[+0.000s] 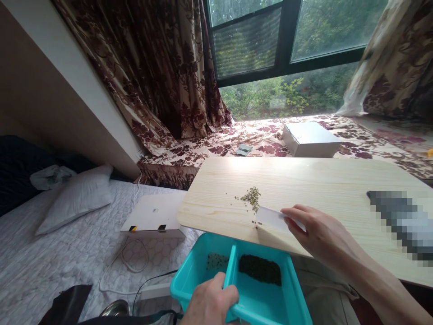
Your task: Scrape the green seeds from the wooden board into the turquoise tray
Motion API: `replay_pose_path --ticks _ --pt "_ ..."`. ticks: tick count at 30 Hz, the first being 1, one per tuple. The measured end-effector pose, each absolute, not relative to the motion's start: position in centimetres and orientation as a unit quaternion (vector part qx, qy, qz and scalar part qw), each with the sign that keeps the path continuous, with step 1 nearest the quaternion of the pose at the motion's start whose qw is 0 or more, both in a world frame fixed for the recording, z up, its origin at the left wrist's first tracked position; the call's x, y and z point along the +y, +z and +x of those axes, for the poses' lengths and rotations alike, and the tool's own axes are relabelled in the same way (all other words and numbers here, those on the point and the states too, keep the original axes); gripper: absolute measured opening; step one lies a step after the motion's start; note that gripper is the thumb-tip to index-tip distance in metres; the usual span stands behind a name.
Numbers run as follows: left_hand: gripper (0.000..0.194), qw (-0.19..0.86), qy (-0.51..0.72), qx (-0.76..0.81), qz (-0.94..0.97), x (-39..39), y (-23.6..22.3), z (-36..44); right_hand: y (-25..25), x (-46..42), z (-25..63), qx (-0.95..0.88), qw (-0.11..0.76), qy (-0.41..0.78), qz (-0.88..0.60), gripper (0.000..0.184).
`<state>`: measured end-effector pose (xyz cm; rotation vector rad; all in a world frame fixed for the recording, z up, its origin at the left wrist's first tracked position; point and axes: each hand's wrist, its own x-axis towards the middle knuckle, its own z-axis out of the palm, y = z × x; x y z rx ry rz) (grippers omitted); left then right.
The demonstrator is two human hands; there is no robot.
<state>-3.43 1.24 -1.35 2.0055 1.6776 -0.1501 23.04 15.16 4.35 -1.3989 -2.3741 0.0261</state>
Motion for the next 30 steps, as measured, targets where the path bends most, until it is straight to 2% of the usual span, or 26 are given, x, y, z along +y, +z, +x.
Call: replay_pose_path --ticks 3,9,18,26,30 --pt "0.04 0.26 -0.044 0.617 0.741 1.2 -1.2 -3.3 4.4 15.4 22.6 -0.843 0.188 0.014 -0.504 0.028" --pt "0.024 0.291 -0.057 0.635 0.713 1.3 1.0 -2.9 4.7 15.5 21.9 -0.849 0.18 0.025 -0.495 0.03" --pt "0.024 0.301 -0.048 0.639 0.707 1.3 1.7 -3.1 5.1 15.6 21.3 -0.855 0.166 0.04 -0.489 0.031" --pt "0.024 0.306 -0.04 0.64 0.703 1.5 1.8 -3.4 5.3 14.9 22.6 -0.853 0.211 0.057 -0.473 0.032" --pt "0.025 0.301 -0.037 0.641 0.705 1.5 1.5 -3.5 4.8 14.8 23.1 -0.848 0.207 0.068 -0.484 0.03"
